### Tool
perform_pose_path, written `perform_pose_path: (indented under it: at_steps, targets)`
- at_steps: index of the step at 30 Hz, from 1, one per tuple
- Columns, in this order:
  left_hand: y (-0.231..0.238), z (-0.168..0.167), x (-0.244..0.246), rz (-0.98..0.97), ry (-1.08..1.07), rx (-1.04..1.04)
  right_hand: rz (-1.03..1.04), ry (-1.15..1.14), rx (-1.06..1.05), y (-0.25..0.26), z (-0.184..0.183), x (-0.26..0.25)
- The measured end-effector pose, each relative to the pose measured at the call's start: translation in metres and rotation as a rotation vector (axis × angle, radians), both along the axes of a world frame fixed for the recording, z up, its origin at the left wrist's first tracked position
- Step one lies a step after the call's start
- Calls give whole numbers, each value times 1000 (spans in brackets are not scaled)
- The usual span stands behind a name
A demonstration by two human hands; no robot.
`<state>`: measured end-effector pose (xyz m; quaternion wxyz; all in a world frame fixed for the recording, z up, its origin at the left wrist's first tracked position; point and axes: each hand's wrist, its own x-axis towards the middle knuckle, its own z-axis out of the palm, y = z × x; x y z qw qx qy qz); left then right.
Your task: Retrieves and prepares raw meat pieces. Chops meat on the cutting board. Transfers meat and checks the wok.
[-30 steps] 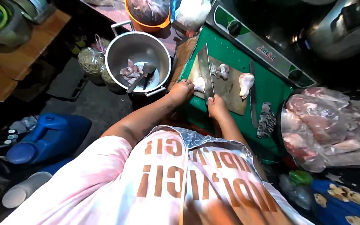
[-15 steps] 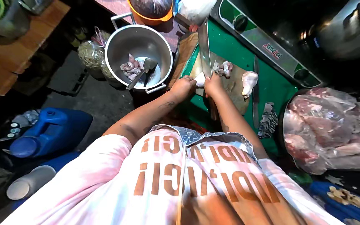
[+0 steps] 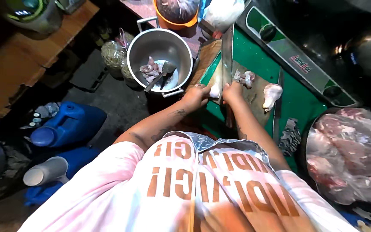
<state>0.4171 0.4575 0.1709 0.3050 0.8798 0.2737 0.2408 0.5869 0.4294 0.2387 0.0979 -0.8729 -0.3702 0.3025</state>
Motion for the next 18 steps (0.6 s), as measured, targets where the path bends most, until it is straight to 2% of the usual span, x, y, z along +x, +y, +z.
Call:
perform_pose_path:
  at_steps: [4,7,10,12,15,18]
  targets:
    - [9,15,-47,250,-109,30,-7,12,24,8,0,8]
    - [32,20,-85,428,68,-23,-77,194,120,-13,1,27]
    - [51,7,-99,451,244,-71,-181,326,209,-59,14,36]
    - [50,5,-84,389,241,-22,-223,338,260,-94,22,44]
    - [39,17,-28,203,197,6,-326,324,291,-132,31,56]
    - [29,31,38,68,282,-97,-419,301,308,-157,33,62]
